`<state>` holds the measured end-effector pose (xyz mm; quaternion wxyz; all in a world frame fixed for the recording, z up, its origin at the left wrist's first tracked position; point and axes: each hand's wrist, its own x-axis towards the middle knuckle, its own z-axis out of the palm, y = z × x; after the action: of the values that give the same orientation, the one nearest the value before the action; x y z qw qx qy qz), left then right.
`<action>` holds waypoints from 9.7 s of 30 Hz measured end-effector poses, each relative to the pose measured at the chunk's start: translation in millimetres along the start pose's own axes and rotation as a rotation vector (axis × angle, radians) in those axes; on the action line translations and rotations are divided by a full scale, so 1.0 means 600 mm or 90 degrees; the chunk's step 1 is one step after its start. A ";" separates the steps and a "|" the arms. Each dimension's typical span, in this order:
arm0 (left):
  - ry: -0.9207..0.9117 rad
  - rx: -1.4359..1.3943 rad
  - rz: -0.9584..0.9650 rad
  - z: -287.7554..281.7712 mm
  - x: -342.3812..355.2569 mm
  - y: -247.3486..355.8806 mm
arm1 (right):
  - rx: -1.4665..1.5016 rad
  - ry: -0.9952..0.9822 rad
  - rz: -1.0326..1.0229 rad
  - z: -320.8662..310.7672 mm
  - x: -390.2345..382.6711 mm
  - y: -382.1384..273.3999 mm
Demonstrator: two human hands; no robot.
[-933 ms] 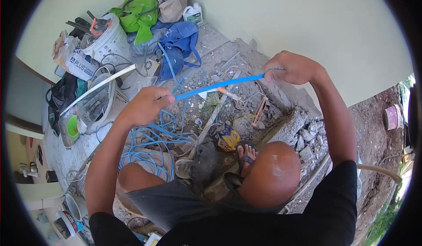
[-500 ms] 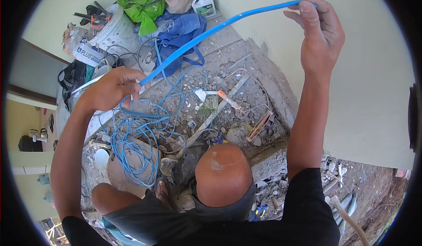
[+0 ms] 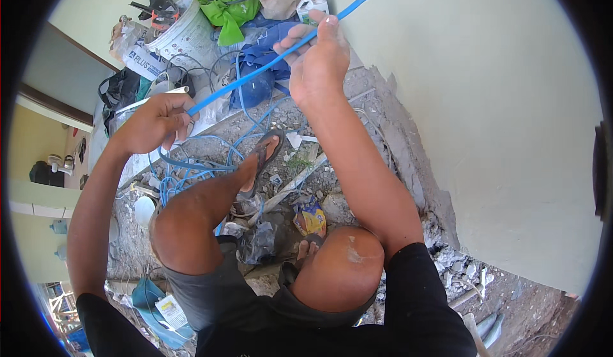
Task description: Replacing or repairing an outdoor electrical junction box and wiring.
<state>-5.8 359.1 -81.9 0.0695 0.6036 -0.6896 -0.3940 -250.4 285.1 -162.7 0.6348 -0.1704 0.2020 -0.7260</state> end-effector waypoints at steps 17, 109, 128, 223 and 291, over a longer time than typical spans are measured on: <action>-0.407 -0.276 -0.033 0.544 0.567 -0.192 | -0.666 0.374 0.216 -0.597 0.120 0.103; -0.338 -0.155 0.053 0.589 0.694 -0.133 | -0.330 0.515 -0.203 -0.693 0.251 0.149; -0.375 -0.303 0.049 0.605 0.688 -0.186 | -0.341 0.527 -0.140 -0.690 0.218 0.187; -0.249 -0.357 0.052 0.634 0.746 -0.169 | -0.312 0.519 -0.084 -0.673 0.198 0.210; -0.189 -0.305 -0.016 0.631 0.693 -0.223 | -0.044 0.594 -0.188 -0.643 0.290 0.159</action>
<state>-227.1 169.4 -581.2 0.1033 0.5141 -0.5717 -0.6310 -387.0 131.6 -544.6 0.3608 0.1252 0.4625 -0.8002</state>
